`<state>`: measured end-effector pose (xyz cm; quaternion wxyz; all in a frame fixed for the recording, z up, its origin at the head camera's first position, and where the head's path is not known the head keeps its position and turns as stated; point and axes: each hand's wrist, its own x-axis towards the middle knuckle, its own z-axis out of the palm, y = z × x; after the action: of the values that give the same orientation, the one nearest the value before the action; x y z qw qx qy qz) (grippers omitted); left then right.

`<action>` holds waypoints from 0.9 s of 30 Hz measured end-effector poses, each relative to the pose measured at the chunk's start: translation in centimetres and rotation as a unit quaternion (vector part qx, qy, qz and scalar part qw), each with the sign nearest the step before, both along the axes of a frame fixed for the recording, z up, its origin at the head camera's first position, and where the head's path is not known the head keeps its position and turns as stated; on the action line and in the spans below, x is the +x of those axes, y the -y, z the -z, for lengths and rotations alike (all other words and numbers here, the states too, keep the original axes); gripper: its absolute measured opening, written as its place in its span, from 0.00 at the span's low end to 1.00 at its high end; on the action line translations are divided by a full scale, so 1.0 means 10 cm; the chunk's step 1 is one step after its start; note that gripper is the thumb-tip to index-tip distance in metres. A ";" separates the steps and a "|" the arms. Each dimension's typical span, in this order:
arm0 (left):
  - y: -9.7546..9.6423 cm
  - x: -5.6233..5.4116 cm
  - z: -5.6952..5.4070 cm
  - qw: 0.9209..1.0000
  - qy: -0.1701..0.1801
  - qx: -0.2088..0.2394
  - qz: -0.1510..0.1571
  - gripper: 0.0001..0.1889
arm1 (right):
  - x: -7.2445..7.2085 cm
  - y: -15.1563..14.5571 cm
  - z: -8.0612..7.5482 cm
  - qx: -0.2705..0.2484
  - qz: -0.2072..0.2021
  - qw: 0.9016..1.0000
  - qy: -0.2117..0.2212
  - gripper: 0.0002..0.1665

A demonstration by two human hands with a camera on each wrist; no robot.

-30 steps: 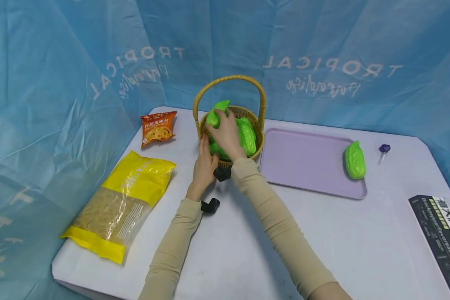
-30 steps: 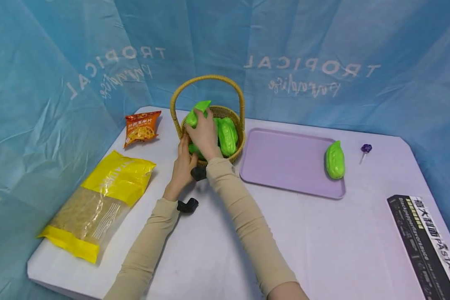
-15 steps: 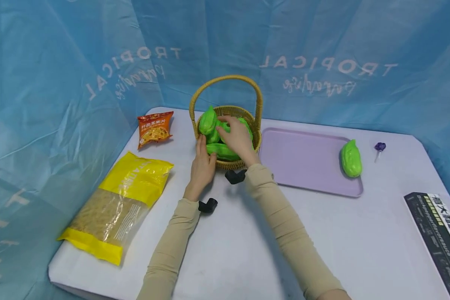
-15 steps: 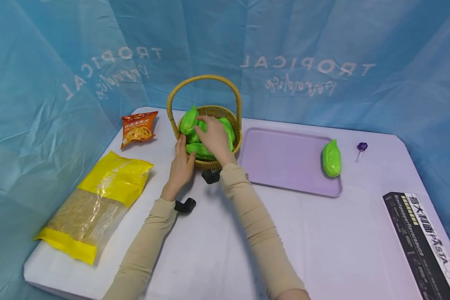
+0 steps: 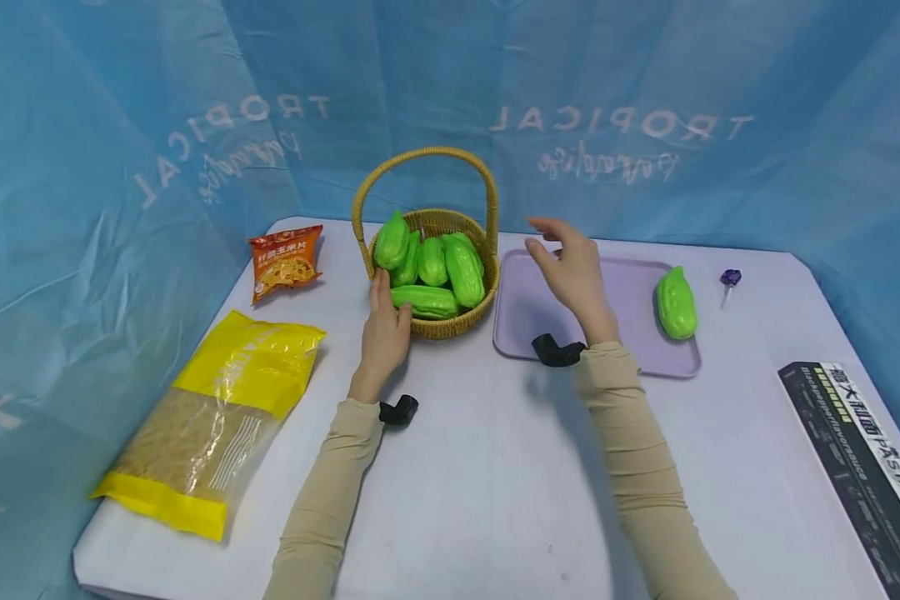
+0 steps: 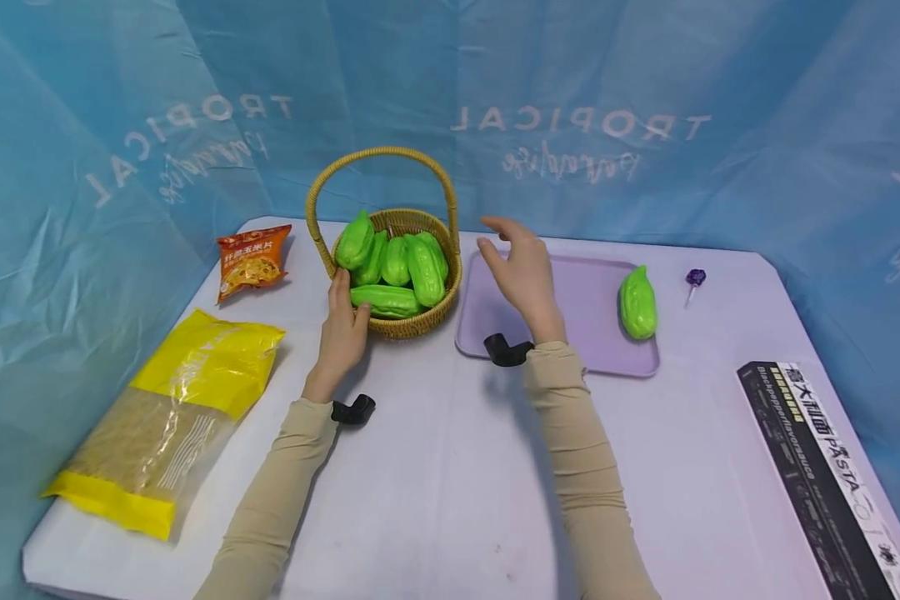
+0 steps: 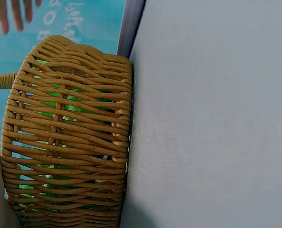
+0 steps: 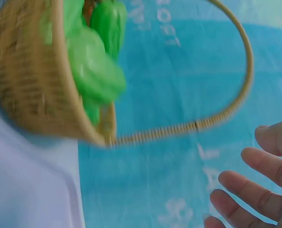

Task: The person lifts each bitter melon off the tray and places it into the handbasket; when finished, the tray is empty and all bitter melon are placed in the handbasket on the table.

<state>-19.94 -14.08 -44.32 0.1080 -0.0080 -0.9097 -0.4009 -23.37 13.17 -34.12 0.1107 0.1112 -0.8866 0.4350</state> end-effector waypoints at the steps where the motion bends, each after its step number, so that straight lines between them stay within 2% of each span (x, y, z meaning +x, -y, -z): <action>1: 0.01 0.00 0.00 1.000 0.001 0.000 0.000 0.33 | 0.00 -0.07 0.00 0.002 0.009 1.000 -0.003 0.24; 8: 0.00 0.01 -0.01 1.000 0.002 -0.002 -0.002 0.33 | 0.03 -0.60 0.11 0.013 0.092 0.996 -0.005 0.26; 14: 0.01 0.01 -0.02 1.000 -0.005 -0.009 -0.002 0.33 | 0.12 -1.01 0.25 0.007 0.166 0.986 0.033 0.28; 23: 0.01 0.00 -0.02 1.000 -0.005 -0.006 0.004 0.33 | 0.28 -1.37 0.58 -0.008 0.239 0.968 0.074 0.29; 27: 0.01 0.01 -0.01 1.000 -0.004 -0.005 0.002 0.33 | 0.30 -1.43 0.66 -0.005 0.251 0.965 0.075 0.31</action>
<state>-19.88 -14.15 -44.19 0.1109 -0.0120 -0.9113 -0.3963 -20.33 27.50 -40.75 0.1505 -0.1486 -0.8895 0.4050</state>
